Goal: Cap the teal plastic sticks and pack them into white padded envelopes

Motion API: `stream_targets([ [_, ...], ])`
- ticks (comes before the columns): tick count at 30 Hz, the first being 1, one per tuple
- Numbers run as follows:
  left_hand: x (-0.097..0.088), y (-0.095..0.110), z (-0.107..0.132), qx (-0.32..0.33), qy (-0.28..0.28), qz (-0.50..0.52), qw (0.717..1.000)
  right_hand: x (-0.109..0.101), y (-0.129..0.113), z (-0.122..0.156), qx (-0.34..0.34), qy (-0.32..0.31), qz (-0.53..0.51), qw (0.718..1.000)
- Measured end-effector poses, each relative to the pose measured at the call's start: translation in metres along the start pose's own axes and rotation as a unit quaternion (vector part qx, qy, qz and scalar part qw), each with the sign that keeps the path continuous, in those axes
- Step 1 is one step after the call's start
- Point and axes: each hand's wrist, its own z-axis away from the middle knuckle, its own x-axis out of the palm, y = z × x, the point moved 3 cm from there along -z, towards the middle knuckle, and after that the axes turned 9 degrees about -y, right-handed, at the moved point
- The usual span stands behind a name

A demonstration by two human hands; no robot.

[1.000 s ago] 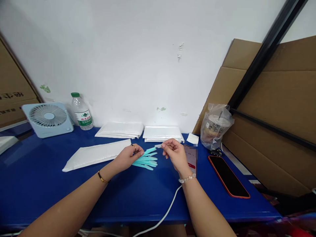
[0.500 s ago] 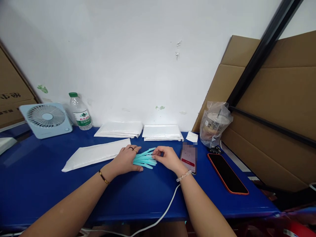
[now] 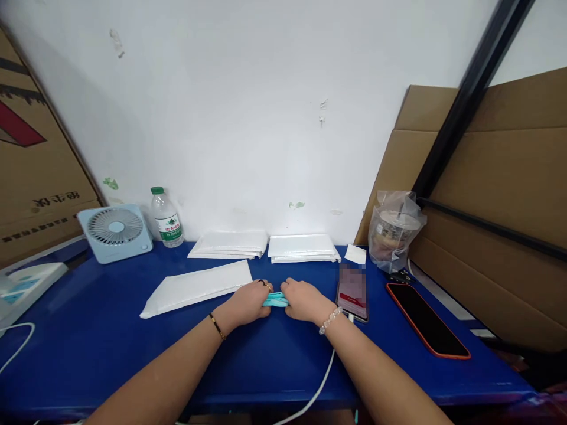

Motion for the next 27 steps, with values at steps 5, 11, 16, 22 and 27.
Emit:
stream_targets([
  [5, -0.008, -0.004, -0.001, -0.008, 0.096, 0.196, 0.976, -0.072, -0.017, 0.017, -0.044, 0.02, -0.027, 0.998],
  [11, -0.012, 0.004, -0.002, 0.038, 0.185, 0.52, 0.833, -0.122, -0.052, 0.03, -0.144, 0.165, -0.113, 0.969],
  [16, 0.001, 0.002, -0.006, 0.031, 0.103, 0.571, 0.814, -0.079, -0.059, 0.009, -0.078, 0.187, -0.206, 0.957],
  [22, -0.005, 0.011, 0.002, 0.104, -0.024, 0.624, 0.774, -0.061, -0.034, 0.008, -0.174, 0.208, -0.52, 0.81],
  [27, -0.007, 0.029, 0.017, 0.171, -0.186, 0.723, 0.643, -0.045, -0.045, 0.002, -0.327, 0.025, -0.629, 0.705],
])
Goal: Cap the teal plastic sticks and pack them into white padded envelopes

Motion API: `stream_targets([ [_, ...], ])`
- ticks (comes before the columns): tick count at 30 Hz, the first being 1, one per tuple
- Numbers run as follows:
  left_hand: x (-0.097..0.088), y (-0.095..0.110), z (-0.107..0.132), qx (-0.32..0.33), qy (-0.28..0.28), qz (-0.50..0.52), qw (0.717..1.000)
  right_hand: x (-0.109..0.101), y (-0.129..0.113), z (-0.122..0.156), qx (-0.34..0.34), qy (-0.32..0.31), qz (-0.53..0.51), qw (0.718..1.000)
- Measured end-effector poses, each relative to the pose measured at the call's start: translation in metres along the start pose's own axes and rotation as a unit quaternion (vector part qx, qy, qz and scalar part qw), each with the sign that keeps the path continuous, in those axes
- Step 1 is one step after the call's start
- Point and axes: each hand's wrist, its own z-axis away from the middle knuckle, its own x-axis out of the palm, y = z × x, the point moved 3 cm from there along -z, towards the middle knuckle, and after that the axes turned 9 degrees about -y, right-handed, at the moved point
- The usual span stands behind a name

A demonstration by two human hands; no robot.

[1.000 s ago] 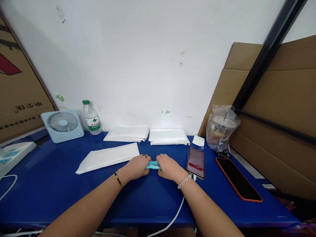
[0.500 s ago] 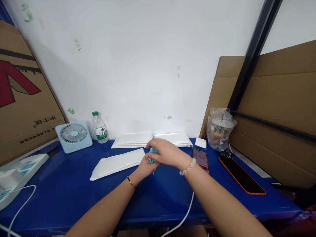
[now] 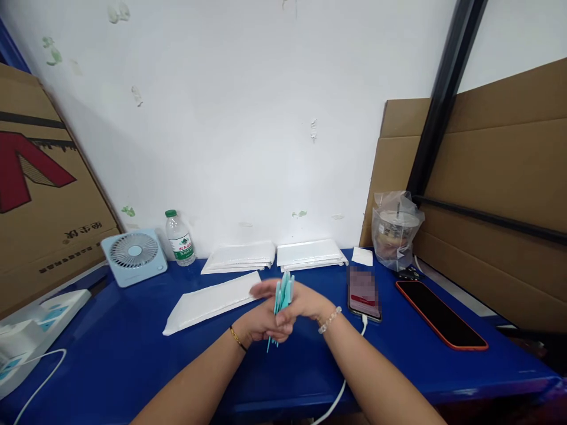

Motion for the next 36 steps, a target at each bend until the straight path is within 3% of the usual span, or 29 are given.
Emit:
stream_targets([
  [2, 0.004, 0.001, 0.0, -0.019, -0.02, 0.031, 0.999, 0.007, 0.007, -0.002, 0.017, -0.006, -0.016, 1.0],
  [4, 0.003, 0.007, 0.0, -0.015, 0.002, -0.001, 1.0, 0.008, 0.011, -0.002, 0.007, 0.049, -0.03, 0.998],
  [6, -0.001, 0.02, 0.004, 0.001, 0.043, -0.124, 0.991, 0.001, 0.014, 0.001, -0.017, 0.133, -0.055, 0.989],
  [7, -0.006, 0.027, 0.009, 0.005, 0.074, -0.213, 0.974, -0.005, 0.014, 0.003, -0.033, 0.18, -0.069, 0.981],
  [8, -0.011, 0.034, 0.015, -0.001, 0.104, -0.31, 0.945, -0.013, 0.014, 0.007, -0.053, 0.227, -0.08, 0.969],
  [10, -0.031, 0.046, 0.034, -0.055, 0.208, -0.489, 0.845, -0.031, 0.014, 0.015, -0.097, 0.312, -0.083, 0.942],
  [12, -0.057, 0.05, 0.057, -0.181, 0.298, -0.594, 0.726, -0.046, 0.015, 0.024, -0.126, 0.381, -0.054, 0.914],
  [13, -0.071, 0.049, 0.069, -0.249, 0.317, -0.606, 0.686, -0.052, 0.017, 0.027, -0.129, 0.412, -0.031, 0.901],
  [15, -0.094, 0.044, 0.089, -0.359, 0.338, -0.572, 0.656, -0.059, 0.025, 0.031, -0.104, 0.463, 0.019, 0.88],
  [17, -0.107, 0.04, 0.1, -0.378, 0.349, -0.526, 0.677, -0.059, 0.036, 0.03, -0.043, 0.482, 0.059, 0.873],
  [19, -0.11, 0.039, 0.103, -0.315, 0.377, -0.467, 0.735, -0.054, 0.046, 0.026, 0.017, 0.463, 0.078, 0.883],
  [22, -0.101, 0.048, 0.1, -0.12, 0.431, -0.342, 0.826, -0.048, 0.048, 0.024, 0.031, 0.432, 0.074, 0.898],
  [24, -0.092, 0.06, 0.097, 0.04, 0.467, -0.225, 0.854, -0.046, 0.04, 0.026, 0.009, 0.429, 0.058, 0.902],
  [26, -0.085, 0.07, 0.094, 0.176, 0.5, -0.07, 0.845, -0.043, 0.026, 0.03, -0.011, 0.43, 0.059, 0.901],
  [28, -0.081, 0.075, 0.087, 0.243, 0.51, 0.093, 0.82, -0.034, 0.008, 0.032, -0.021, 0.411, 0.106, 0.905],
  [32, -0.077, 0.07, 0.068, 0.236, 0.467, 0.273, 0.807, 0.0, -0.018, 0.019, 0.003, 0.258, 0.291, 0.921],
  [34, -0.074, 0.063, 0.059, 0.214, 0.443, 0.313, 0.813, 0.014, -0.022, 0.009, 0.006, 0.218, 0.391, 0.894],
  [36, -0.071, 0.056, 0.052, 0.202, 0.415, 0.339, 0.819, 0.019, -0.022, 0.001, -0.004, 0.217, 0.488, 0.845],
])
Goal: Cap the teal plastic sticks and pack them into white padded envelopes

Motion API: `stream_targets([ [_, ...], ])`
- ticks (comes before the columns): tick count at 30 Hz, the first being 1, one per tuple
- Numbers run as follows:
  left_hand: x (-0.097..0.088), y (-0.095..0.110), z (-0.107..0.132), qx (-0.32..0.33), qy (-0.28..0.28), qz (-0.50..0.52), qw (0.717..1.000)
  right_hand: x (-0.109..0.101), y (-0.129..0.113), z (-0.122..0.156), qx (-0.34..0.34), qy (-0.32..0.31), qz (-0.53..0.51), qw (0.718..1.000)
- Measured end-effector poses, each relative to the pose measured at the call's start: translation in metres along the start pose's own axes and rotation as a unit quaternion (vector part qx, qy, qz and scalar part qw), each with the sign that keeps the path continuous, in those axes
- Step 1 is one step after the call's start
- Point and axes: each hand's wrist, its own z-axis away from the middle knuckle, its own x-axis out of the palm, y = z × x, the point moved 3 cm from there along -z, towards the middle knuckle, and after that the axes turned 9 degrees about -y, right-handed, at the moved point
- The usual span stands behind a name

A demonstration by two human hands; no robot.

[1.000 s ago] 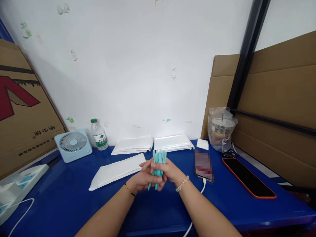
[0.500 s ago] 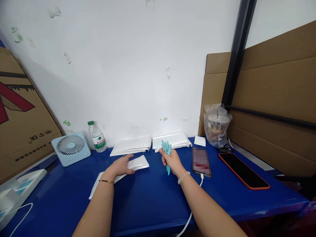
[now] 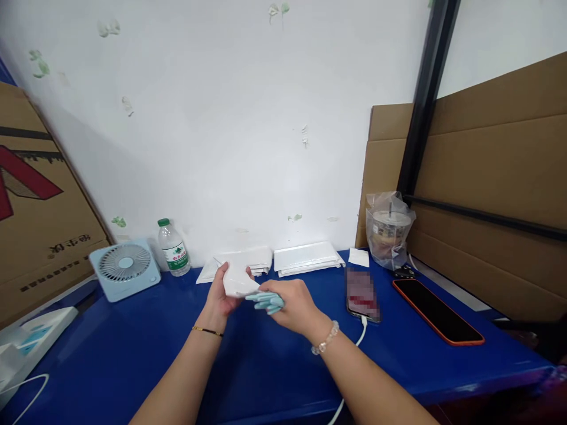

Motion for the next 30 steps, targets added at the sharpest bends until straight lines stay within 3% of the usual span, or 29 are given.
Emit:
stream_targets([
  [5, 0.003, -0.013, -0.001, -0.045, -0.059, 0.033, 0.997, 0.015, 0.004, -0.001, -0.054, -0.001, 0.206, 0.977],
  [7, 0.002, -0.013, -0.004, -0.026, -0.036, 0.044, 0.998, 0.019, 0.003, 0.004, -0.086, -0.038, 0.211, 0.973],
  [9, 0.002, -0.013, -0.006, -0.011, -0.019, 0.054, 0.998, 0.017, -0.003, 0.01, -0.114, -0.051, 0.147, 0.981],
  [11, 0.003, -0.015, -0.005, -0.014, -0.027, 0.074, 0.997, 0.004, -0.01, 0.012, -0.114, -0.005, 0.034, 0.993],
  [14, 0.007, -0.02, -0.001, -0.024, -0.047, 0.113, 0.992, -0.028, -0.02, 0.01, -0.07, 0.127, -0.094, 0.985],
  [16, 0.009, -0.024, 0.002, -0.029, -0.056, 0.133, 0.989, -0.048, -0.03, 0.008, -0.08, 0.205, -0.1, 0.97],
  [18, 0.01, -0.027, 0.004, -0.03, -0.069, 0.14, 0.987, -0.058, -0.041, 0.005, -0.098, 0.241, -0.077, 0.963],
  [21, 0.01, -0.029, 0.005, -0.026, -0.101, 0.135, 0.985, -0.052, -0.057, 0.003, -0.156, 0.221, -0.004, 0.963],
  [26, 0.011, -0.031, 0.005, -0.024, -0.115, 0.135, 0.984, -0.016, -0.06, 0.0, -0.308, 0.149, 0.113, 0.933],
  [30, 0.016, -0.029, 0.012, -0.032, -0.109, 0.132, 0.985, 0.0, -0.047, -0.015, -0.271, 0.059, 0.12, 0.953],
])
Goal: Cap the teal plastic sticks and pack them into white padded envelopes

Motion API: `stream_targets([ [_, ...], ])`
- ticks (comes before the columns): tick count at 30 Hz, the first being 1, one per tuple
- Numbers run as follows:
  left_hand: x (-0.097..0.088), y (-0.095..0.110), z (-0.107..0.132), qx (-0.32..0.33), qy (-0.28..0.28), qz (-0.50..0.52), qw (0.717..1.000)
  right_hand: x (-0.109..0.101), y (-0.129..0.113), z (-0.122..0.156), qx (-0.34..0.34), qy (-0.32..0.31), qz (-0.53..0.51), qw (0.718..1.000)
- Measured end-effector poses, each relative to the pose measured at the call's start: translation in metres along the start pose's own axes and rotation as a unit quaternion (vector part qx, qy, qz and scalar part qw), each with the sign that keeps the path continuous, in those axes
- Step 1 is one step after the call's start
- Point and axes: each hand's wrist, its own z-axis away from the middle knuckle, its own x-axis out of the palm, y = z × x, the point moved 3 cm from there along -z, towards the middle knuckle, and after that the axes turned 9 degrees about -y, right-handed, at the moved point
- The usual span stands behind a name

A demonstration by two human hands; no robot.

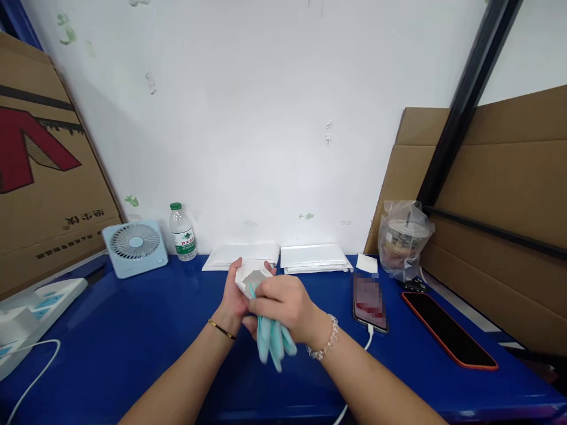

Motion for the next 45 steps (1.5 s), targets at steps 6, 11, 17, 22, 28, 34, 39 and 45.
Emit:
stream_targets([
  [6, 0.006, -0.005, 0.003, -0.006, -0.007, 0.008, 1.0, -0.008, 0.034, -0.034, 0.161, -0.087, -0.158, 0.97],
  [11, 0.002, -0.002, -0.003, 0.046, -0.011, 0.04, 0.998, -0.017, 0.046, -0.055, 0.164, -0.18, -0.254, 0.936],
  [17, -0.001, 0.006, -0.003, 0.076, -0.007, 0.04, 0.996, -0.022, 0.046, -0.062, 0.195, -0.166, -0.24, 0.936],
  [22, 0.001, 0.007, -0.002, 0.08, -0.006, 0.078, 0.994, -0.028, 0.049, -0.054, 0.198, -0.069, -0.23, 0.95],
  [28, 0.002, 0.006, 0.001, 0.063, -0.021, 0.061, 0.996, -0.03, 0.035, -0.041, 0.104, -0.155, -0.162, 0.969],
  [34, 0.006, 0.012, 0.008, 0.104, -0.041, 0.099, 0.989, -0.035, 0.021, -0.038, 0.126, -0.125, -0.218, 0.96],
  [39, 0.009, 0.015, 0.006, 0.126, -0.039, 0.089, 0.987, -0.039, 0.024, -0.037, 0.153, -0.022, -0.181, 0.971],
  [45, 0.003, 0.017, 0.003, 0.142, 0.004, 0.076, 0.987, -0.026, 0.034, -0.035, 0.17, -0.002, -0.073, 0.983],
])
